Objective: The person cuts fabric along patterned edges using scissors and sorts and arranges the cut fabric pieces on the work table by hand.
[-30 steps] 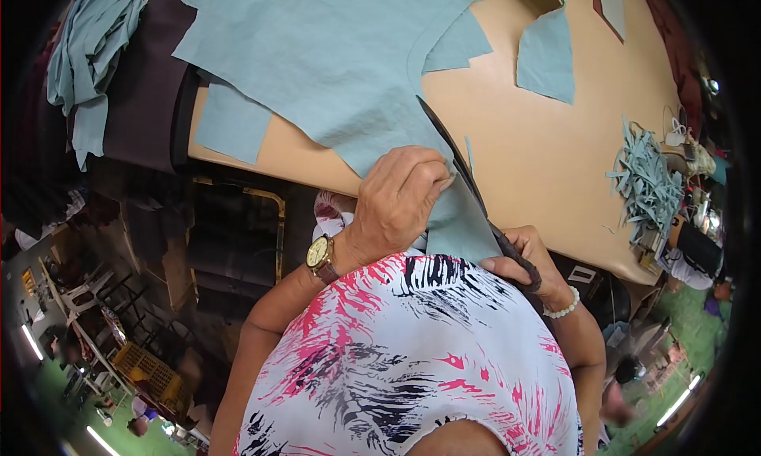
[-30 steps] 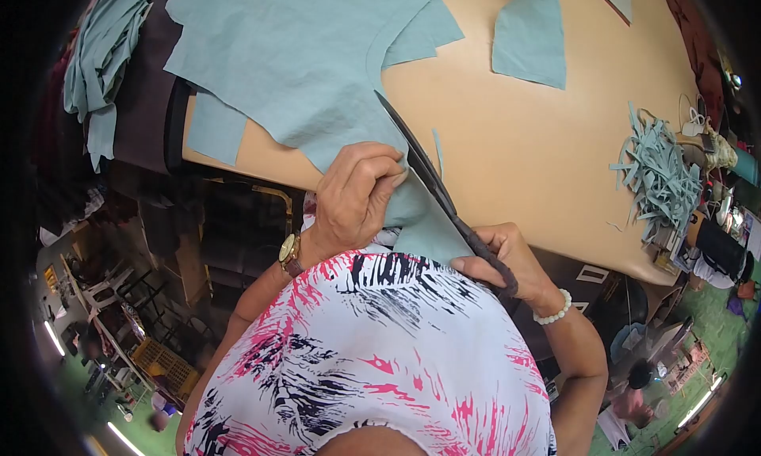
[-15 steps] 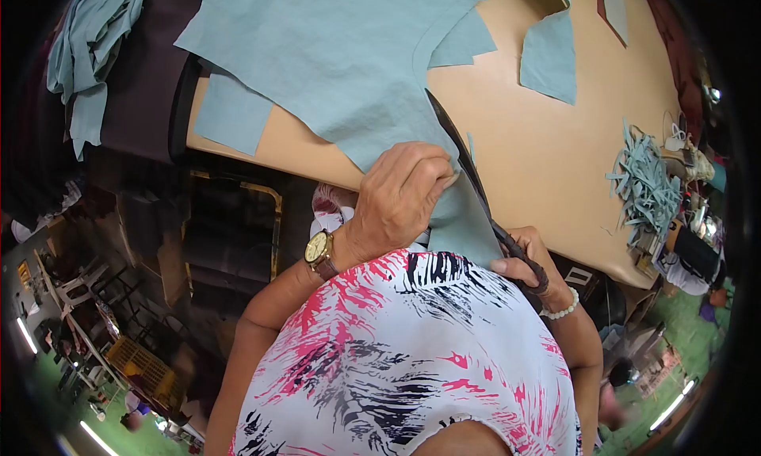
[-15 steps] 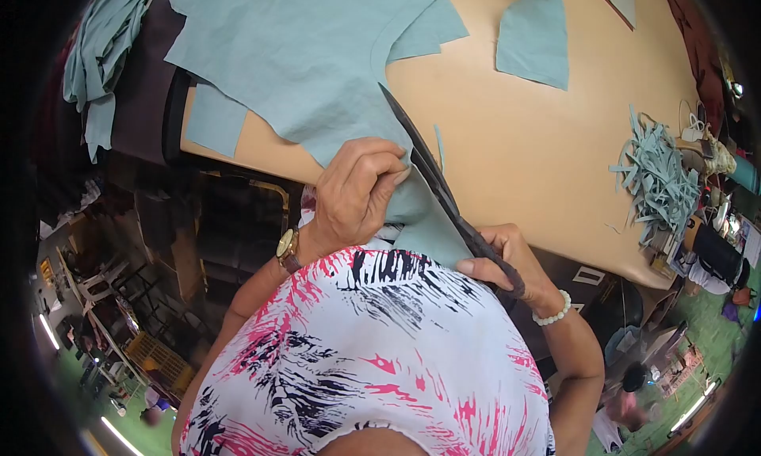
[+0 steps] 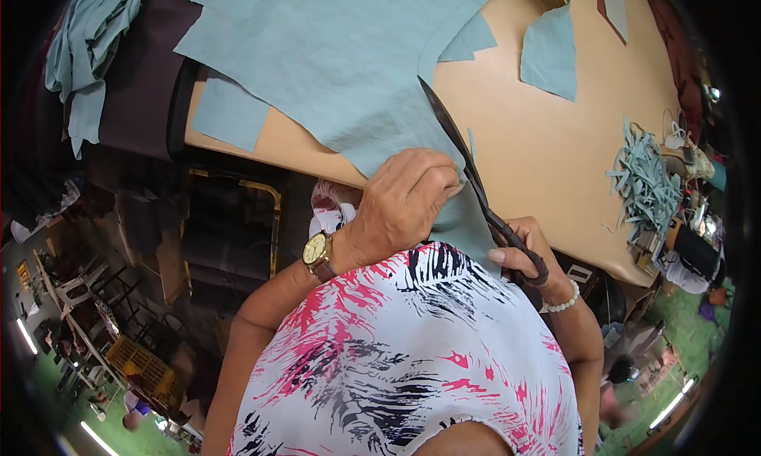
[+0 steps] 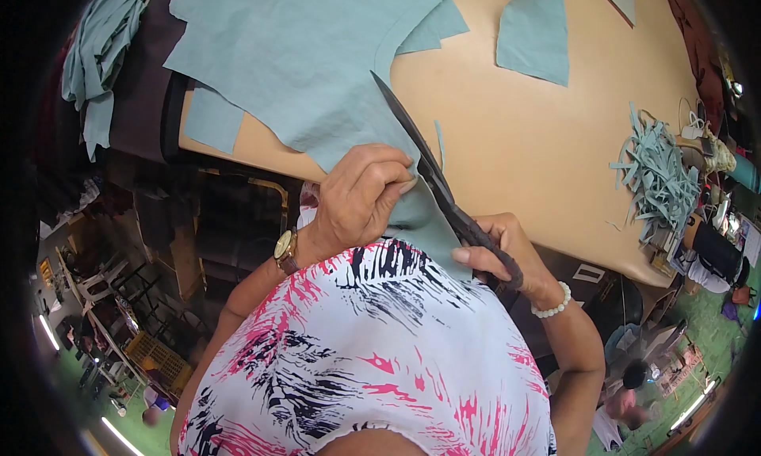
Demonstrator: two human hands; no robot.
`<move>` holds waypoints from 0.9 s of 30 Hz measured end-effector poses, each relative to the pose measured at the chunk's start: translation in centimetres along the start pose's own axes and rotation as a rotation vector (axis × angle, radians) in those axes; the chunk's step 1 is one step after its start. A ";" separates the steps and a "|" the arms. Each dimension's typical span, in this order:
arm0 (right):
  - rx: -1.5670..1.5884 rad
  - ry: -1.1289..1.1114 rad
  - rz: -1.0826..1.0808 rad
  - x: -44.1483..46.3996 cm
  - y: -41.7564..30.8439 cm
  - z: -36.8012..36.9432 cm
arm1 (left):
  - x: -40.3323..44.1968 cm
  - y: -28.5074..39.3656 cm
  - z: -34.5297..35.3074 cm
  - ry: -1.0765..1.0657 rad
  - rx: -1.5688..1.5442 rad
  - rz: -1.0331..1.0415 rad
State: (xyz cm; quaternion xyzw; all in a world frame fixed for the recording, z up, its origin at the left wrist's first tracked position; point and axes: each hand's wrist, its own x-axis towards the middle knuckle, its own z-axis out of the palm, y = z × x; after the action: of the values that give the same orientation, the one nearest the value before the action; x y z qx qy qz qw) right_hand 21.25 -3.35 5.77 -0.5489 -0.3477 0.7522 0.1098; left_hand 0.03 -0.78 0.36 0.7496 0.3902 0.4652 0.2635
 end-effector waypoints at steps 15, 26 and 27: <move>-0.007 0.008 -0.043 0.1 1.7 0.3 | -0.2 0.0 0.2 -0.027 -0.011 -0.010; 0.054 0.037 -0.017 -0.1 2.0 1.1 | -0.4 -0.1 0.4 -0.038 -0.015 -0.010; 0.076 0.040 -0.025 -0.1 2.2 1.2 | -0.4 -0.1 0.4 -0.038 -0.017 -0.010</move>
State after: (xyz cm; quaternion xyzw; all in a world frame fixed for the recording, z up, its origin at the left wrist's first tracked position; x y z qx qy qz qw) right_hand 20.72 -5.51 4.64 -0.5550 -0.3233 0.7522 0.1471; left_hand 0.22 -1.07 -0.02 0.7541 0.3848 0.4530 0.2794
